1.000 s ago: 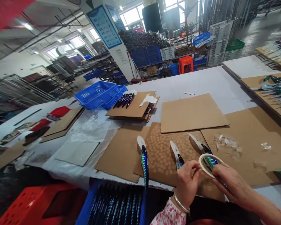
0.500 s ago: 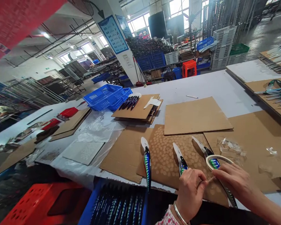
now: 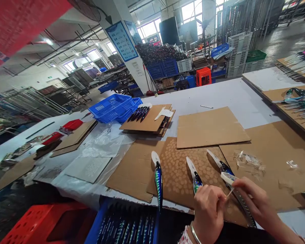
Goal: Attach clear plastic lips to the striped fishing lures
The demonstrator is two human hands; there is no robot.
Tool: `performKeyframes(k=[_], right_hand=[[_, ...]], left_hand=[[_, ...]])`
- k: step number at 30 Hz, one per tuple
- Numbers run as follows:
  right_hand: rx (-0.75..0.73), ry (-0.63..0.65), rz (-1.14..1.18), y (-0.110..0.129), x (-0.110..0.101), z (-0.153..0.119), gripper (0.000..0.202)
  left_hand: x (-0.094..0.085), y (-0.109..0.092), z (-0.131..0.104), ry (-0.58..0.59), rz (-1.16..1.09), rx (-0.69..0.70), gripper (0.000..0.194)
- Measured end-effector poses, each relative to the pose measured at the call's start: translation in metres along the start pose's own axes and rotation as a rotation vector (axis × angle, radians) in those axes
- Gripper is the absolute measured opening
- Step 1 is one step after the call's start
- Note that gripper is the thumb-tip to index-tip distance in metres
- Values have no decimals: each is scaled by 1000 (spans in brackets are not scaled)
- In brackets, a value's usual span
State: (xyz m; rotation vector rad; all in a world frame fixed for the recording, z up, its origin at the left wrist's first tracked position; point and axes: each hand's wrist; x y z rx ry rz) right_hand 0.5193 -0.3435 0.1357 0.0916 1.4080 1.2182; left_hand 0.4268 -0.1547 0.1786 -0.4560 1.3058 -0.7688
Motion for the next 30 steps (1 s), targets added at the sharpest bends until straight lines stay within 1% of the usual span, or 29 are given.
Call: performKeyframes(k=[2, 3, 4, 5, 7, 8, 9, 11, 13, 15, 17, 19, 21, 22, 23, 25, 26, 28, 30], right_hand=[[188, -192, -66, -17, -12, 1, 24], [245, -272, -137, -29, -20, 1, 26], [251, -299, -211, -42, -28, 1, 27], [218, -277, -285, -55, -34, 1, 27], [95, -141, -431, -80, -41, -2, 27], [48, -69, -509, -90, -41, -4, 27], [22, -10, -589, -99, -38, -6, 27], [12, 69, -718, -111, -31, -10, 29], [25, 122, -779, -118, -24, -15, 34], [42, 171, -800, -120, -21, -18, 41], [76, 183, -802, -115, -23, -18, 42], [113, 111, -759, -102, -24, -16, 37], [100, 10, -616, -79, -16, -10, 31], [65, -4, -504, -64, -8, -6, 29], [10, 27, -368, -48, 4, -2, 27], [-94, 270, -102, -16, 34, 7, 26], [-105, 379, -40, -2, 49, 12, 29], [-73, 563, -6, 19, 76, 19, 38], [-40, 696, -38, 30, 91, 22, 43]], left_hand=[[-5, 4, -4, -27, 28, -5, 16], [-7, 9, -5, -49, 15, -42, 16], [-9, 16, -7, -75, -21, -102, 15], [-12, 24, -7, -103, -76, -173, 13], [-16, 45, -6, -159, -210, -315, 10], [-19, 56, -3, -189, -268, -364, 11], [-21, 66, 0, -217, -313, -395, 12], [-25, 86, 6, -262, -360, -431, 15], [-30, 103, 12, -278, -372, -453, 16], [-34, 118, 15, -274, -381, -471, 16], [-38, 131, 18, -264, -393, -484, 15], [-39, 143, 22, -243, -402, -486, 14], [-38, 151, 28, -204, -408, -475, 13], [-36, 155, 32, -182, -409, -464, 12], [-34, 158, 37, -158, -409, -451, 12], [-28, 162, 48, -105, -410, -423, 12], [-26, 164, 52, -71, -412, -410, 11], [-24, 165, 59, 7, -417, -392, 10], [-25, 163, 58, 79, -423, -386, 7]])
Point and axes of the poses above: each hand's wrist, its own z-axis towards the middle knuckle, its own x-axis out of the palm, y = z × x, and after that the axes turned 14 degrees about y, right-handed
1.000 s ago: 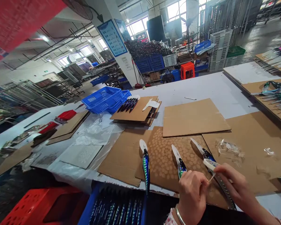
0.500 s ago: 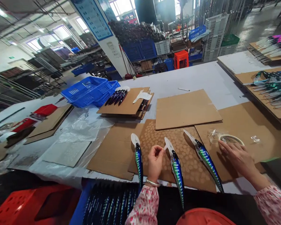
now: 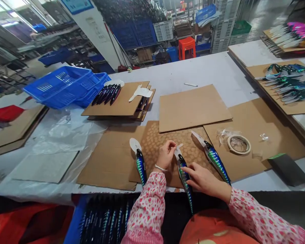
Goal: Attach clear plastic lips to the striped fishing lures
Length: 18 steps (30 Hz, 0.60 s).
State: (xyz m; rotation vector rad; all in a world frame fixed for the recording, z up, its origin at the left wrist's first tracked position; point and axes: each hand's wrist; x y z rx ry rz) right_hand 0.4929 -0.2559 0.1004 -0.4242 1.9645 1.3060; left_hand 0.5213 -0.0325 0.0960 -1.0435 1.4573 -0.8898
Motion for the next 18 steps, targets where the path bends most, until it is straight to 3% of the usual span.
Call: performKeyframes(k=[3, 5, 7, 9, 11, 15, 18], right_hand=[[-53, 160, 26, 1, -3, -2, 36], [-142, 239, 195, -4, -12, -6, 26], [-138, 176, 421, -12, -21, -2, 20], [-21, 10, 530, -20, -25, 12, 16], [48, -71, 438, -26, -24, 31, 9], [-24, 13, 190, -30, -13, 64, 11], [-15, 34, 119, -30, -6, 75, 5]], left_hand=[[-3, 0, -19, 95, -22, -26, 8], [-3, 2, -38, 175, -62, -49, 11], [0, 5, -57, 252, -114, -70, 14], [3, 8, -71, 302, -166, -82, 17], [4, 10, -77, 327, -206, -87, 18], [0, 9, -77, 397, -170, -58, 14], [-4, 6, -75, 425, -127, -39, 9]])
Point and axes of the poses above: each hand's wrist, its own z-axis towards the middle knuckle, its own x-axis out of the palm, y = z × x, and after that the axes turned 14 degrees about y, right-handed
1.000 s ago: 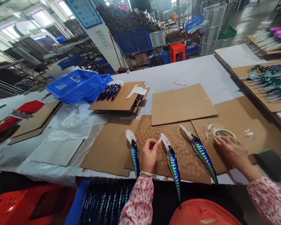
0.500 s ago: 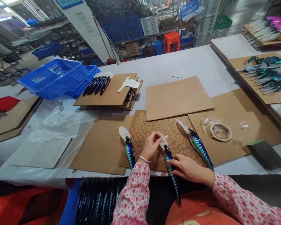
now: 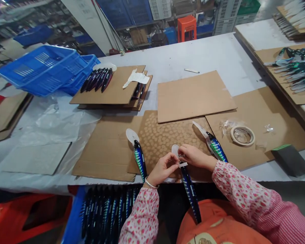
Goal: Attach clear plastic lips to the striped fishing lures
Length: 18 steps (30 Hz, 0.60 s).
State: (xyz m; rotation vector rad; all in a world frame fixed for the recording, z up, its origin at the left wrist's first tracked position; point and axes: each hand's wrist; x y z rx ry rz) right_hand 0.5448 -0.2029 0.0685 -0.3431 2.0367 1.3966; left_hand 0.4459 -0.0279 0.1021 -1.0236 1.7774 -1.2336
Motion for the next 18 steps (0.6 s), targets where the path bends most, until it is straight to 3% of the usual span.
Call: performKeyframes(k=[7, 18], right_hand=[[111, 47, -68, -2, -5, 6, 15], [161, 34, 24, 5, -12, 2, 23]], left_hand=[[0, -2, 7, -96, 384, -12, 4], [11, 0, 26, -282, 710, -64, 10]])
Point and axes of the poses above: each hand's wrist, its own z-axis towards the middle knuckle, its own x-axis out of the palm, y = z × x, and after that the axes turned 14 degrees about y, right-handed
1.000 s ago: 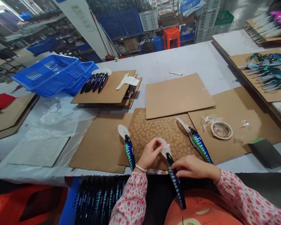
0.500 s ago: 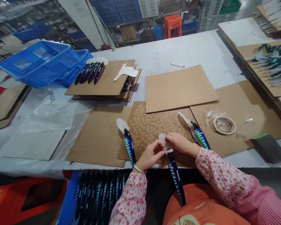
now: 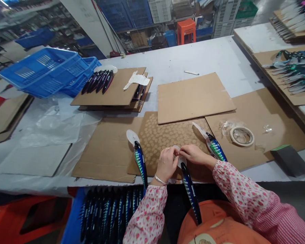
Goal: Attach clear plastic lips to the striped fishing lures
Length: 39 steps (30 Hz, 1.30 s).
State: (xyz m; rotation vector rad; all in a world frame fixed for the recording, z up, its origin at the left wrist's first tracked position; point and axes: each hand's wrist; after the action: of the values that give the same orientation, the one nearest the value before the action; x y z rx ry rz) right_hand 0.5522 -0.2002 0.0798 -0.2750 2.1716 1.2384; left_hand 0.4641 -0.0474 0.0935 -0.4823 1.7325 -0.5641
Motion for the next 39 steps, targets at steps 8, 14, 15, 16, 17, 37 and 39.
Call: performKeyframes(k=[8, 14, 15, 16, 17, 37, 39], right_hand=[[-32, -124, 30, -4, 20, -6, 4], [-134, -178, -6, -13, 28, -5, 3], [-153, -185, -19, -14, 29, -4, 4], [-168, -194, -34, -15, 30, -3, 5], [-178, -205, -49, -16, 31, -2, 7], [-209, -442, -145, -8, 52, -4, 18], [-215, -455, -168, -6, 53, -5, 20]], left_hand=[[5, -8, -7, -118, 104, -67, 25], [8, -1, -10, -129, 83, -49, 23], [9, 0, -10, -136, 81, -47, 21], [10, 1, -11, -146, 78, -44, 19], [12, 2, -12, -157, 73, -42, 18], [22, 15, -21, -286, 75, 0, 27], [16, 13, -21, -220, 57, 21, 41]])
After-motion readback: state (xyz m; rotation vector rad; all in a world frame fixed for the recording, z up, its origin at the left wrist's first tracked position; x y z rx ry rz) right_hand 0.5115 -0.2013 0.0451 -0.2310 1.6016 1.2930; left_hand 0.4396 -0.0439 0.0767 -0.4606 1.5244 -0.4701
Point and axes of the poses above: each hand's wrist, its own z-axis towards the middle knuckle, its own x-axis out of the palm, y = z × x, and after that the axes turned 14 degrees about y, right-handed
